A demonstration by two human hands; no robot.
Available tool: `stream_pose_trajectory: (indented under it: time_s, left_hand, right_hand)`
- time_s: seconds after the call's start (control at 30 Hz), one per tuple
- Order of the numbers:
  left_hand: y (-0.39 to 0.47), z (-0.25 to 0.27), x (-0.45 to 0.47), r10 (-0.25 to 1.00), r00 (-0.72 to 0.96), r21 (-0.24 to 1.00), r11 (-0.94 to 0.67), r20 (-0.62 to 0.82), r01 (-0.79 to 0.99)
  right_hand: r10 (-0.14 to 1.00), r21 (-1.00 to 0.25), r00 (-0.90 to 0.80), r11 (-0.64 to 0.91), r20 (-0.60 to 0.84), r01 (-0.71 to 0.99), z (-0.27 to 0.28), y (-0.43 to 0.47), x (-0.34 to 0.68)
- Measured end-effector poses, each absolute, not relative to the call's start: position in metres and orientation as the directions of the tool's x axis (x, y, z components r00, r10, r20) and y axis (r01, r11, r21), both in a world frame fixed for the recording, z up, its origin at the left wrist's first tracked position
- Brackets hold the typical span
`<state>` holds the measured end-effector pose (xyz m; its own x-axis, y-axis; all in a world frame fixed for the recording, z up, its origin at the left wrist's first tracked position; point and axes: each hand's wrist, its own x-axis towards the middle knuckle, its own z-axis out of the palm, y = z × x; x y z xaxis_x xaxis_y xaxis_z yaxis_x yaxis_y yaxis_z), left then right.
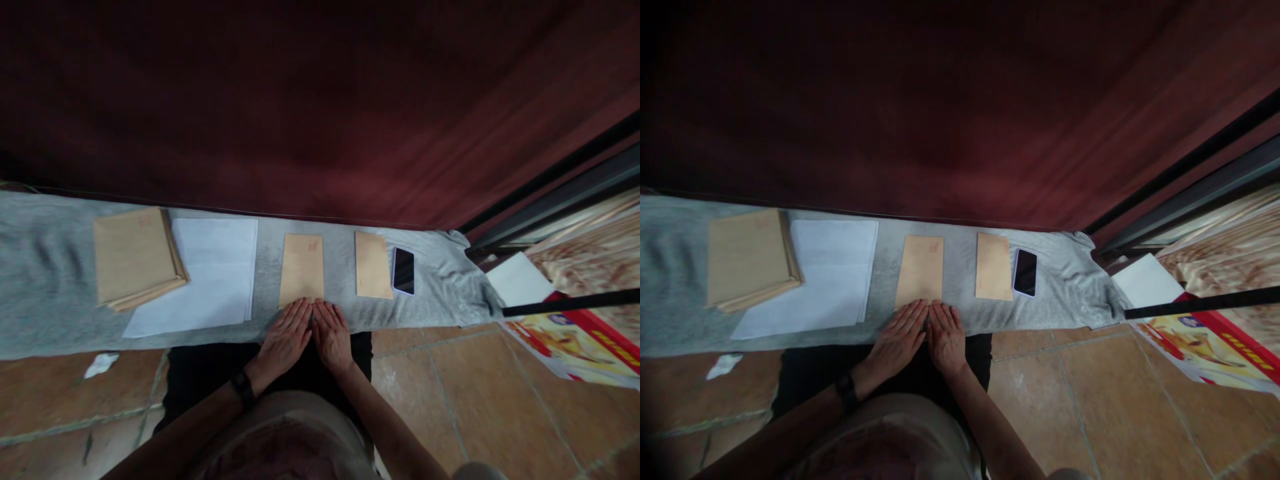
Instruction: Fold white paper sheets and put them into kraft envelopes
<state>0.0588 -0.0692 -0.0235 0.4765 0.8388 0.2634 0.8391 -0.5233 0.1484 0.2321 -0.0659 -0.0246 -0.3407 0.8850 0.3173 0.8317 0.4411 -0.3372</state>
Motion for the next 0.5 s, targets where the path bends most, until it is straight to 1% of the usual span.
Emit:
stream_pose_trajectory:
  time_s: [0.2, 0.33, 0.5]
  left_hand:
    - [-0.068, -0.033, 0.054, 0.833, 0.476, 0.109, -0.521, 0.282, 0.846]
    - [-0.068, -0.040, 0.041, 0.836, 0.467, 0.067, -0.505, 0.288, 0.861]
    - [-0.068, -0.035, 0.035, 0.822, 0.468, 0.070, -0.515, 0.325, 0.854]
  right_hand:
    - [0.906, -0.399, -0.297, 0.403, 0.303, 0.824, -0.013, -0.066, 0.218]
    - [0.903, -0.451, -0.325, 0.423, 0.282, 0.786, -0.008, -0.063, 0.194]
    - [0.877, -0.393, -0.368, 0.470, 0.311, 0.790, -0.017, -0.063, 0.193]
